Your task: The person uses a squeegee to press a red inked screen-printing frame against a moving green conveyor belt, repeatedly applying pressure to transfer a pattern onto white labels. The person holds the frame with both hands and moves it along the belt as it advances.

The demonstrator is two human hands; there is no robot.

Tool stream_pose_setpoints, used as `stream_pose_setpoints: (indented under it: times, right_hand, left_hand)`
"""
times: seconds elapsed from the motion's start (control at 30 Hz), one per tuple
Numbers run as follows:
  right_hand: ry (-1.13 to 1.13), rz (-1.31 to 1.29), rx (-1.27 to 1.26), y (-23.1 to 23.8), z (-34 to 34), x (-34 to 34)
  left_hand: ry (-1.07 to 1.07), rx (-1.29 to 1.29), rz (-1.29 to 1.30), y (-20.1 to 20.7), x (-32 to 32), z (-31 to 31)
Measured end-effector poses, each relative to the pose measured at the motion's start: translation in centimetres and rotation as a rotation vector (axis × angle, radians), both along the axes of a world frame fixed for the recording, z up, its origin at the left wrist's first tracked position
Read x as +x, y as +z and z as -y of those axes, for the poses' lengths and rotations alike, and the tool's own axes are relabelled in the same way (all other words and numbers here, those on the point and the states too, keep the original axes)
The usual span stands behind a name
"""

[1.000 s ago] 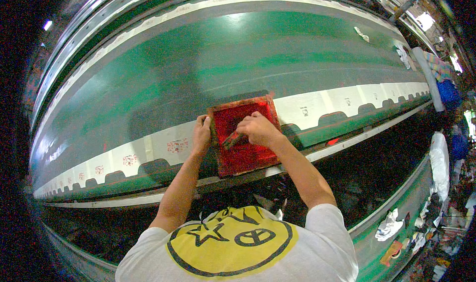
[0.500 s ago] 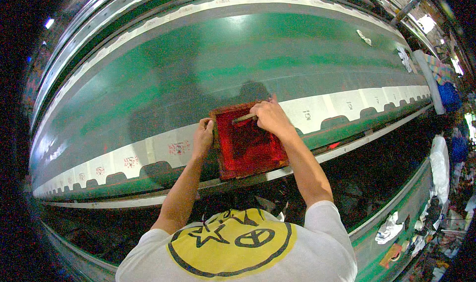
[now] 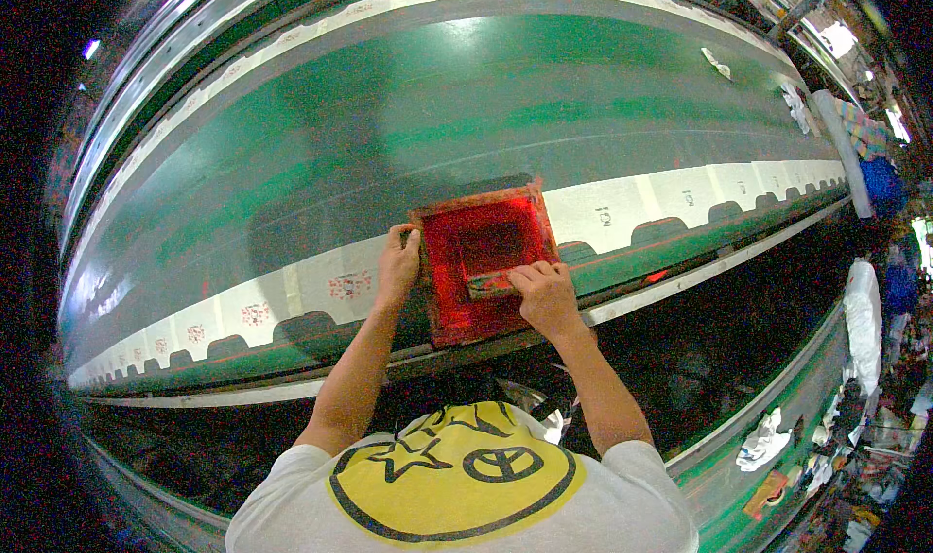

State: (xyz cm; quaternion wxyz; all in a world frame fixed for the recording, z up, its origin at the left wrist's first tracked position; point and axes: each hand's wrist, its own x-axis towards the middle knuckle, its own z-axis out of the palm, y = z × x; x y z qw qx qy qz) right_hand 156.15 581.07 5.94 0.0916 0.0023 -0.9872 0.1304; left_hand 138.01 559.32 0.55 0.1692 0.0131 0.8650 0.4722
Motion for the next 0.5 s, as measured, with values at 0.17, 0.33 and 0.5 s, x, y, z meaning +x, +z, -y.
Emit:
stream_pose_setpoints:
  times: [0.17, 0.33, 0.5]
  right_hand:
    - [0.065, 0.128, 0.002, 2.2, -1.0, -1.5]
    - [0.109, 0.002, 0.063, 0.2, -2.7, -9.1]
    - [0.080, -0.099, 0.061, -1.4, -1.5, -10.9]
  left_hand:
    - [0.028, 0.007, -0.001, -0.7, 0.1, 0.0]
    - [-0.009, 0.037, -0.061, 0.5, 0.1, -0.3]
    - [0.009, 0.074, -0.029, -0.5, 0.2, -0.4]
